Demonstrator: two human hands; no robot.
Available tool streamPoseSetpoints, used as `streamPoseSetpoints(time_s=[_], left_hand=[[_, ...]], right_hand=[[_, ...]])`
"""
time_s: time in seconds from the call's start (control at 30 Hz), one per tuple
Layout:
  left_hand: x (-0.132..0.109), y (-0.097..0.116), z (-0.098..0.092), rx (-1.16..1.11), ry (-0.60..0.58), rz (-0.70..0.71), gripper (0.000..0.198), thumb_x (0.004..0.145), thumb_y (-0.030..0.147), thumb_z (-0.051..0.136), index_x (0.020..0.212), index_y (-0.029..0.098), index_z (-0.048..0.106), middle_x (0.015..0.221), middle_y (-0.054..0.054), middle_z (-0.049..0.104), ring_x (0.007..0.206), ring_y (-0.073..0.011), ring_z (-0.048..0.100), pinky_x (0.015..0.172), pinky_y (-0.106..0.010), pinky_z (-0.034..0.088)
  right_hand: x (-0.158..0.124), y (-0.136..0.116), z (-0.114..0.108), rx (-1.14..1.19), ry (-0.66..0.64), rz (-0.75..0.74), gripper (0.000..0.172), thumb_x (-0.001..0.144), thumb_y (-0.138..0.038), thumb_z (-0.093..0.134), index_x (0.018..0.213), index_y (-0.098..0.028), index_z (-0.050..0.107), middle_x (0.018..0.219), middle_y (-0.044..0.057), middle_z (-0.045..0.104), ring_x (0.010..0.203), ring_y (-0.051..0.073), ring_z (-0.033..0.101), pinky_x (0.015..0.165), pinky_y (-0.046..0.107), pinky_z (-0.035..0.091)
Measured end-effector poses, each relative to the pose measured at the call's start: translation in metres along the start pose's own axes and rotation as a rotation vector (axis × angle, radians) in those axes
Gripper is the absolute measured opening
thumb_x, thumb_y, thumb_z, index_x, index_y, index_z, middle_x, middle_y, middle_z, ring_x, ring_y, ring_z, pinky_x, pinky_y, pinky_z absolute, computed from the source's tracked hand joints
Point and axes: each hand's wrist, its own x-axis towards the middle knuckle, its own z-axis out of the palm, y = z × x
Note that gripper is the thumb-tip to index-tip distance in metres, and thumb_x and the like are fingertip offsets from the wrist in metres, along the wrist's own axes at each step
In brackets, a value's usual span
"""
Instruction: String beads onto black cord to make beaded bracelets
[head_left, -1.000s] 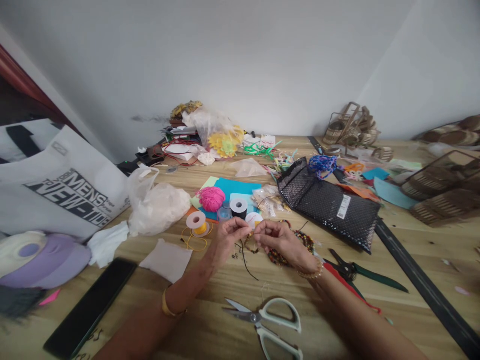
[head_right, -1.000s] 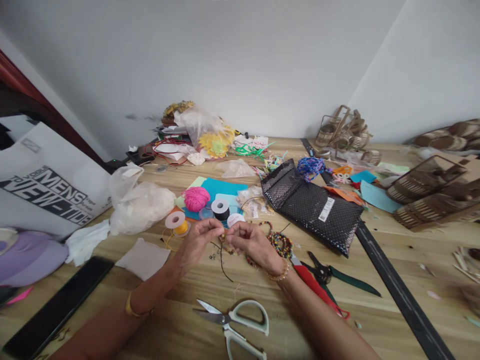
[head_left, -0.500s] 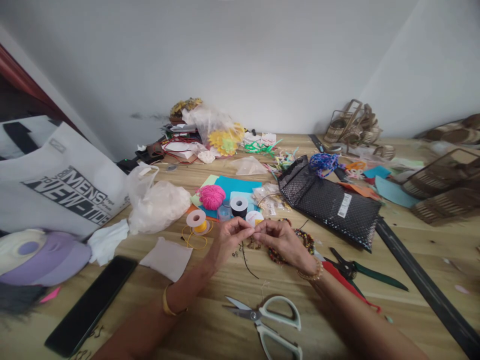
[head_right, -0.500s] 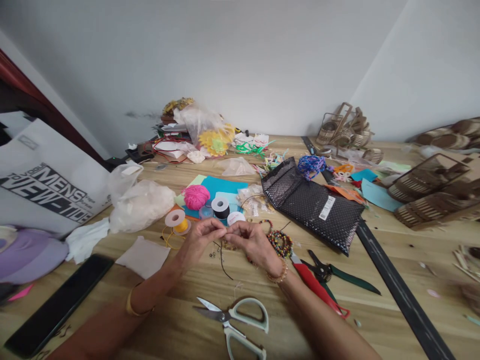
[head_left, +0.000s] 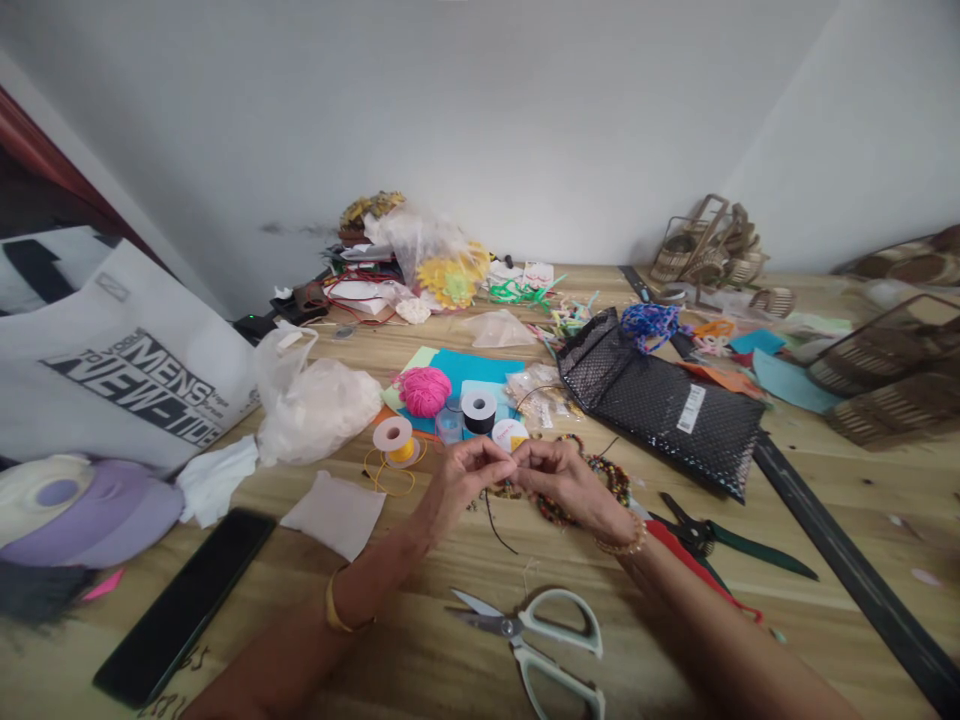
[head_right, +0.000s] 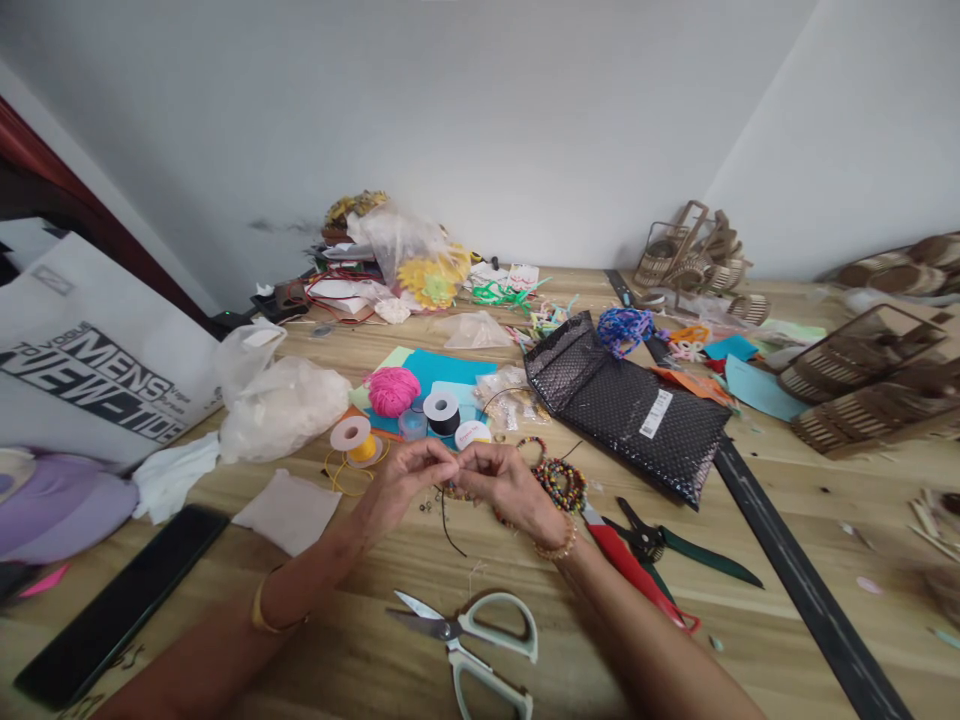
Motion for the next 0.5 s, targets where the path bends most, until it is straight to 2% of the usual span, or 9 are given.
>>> streamPoseSetpoints(time_s=[0.2, 0.4, 0.5], left_hand=[[0.000, -0.004, 0.000, -0.042, -0.010, -0.019, 0.023, 0.071, 0.031, 0.074, 0.083, 0.016, 0.061, 0.074, 0.001, 0.064, 0.070, -0.0131, 0.059, 0.066, -0.025, 0.044], [0.004, -0.009, -0.004, -0.038, -0.273, -0.118, 0.032, 0.071, 0.041, 0.074, 0.082, 0.013, 0.060, 0.070, -0.001, 0.064, 0.063, -0.0130, 0.059, 0.064, -0.026, 0.045], [0.008, -0.015, -0.008, 0.029, -0.311, -0.114, 0.034, 0.075, 0.046, 0.069, 0.077, 0.013, 0.063, 0.068, -0.002, 0.064, 0.063, -0.0126, 0.057, 0.063, -0.025, 0.043]], right_hand=[[0.000, -0.001, -0.002, 0.032, -0.006, 0.020, 0.029, 0.074, -0.044, 0.072, 0.071, -0.017, 0.062, 0.057, -0.003, 0.059, 0.050, 0.008, 0.051, 0.049, 0.020, 0.041], [-0.001, -0.003, -0.003, -0.008, 0.013, -0.032, 0.029, 0.081, -0.045, 0.066, 0.074, -0.017, 0.062, 0.056, 0.000, 0.064, 0.051, 0.011, 0.054, 0.050, 0.022, 0.038], [0.002, -0.001, -0.005, 0.011, 0.082, -0.052, 0.029, 0.079, -0.044, 0.068, 0.073, -0.017, 0.061, 0.055, -0.001, 0.062, 0.049, 0.011, 0.052, 0.049, 0.023, 0.036]])
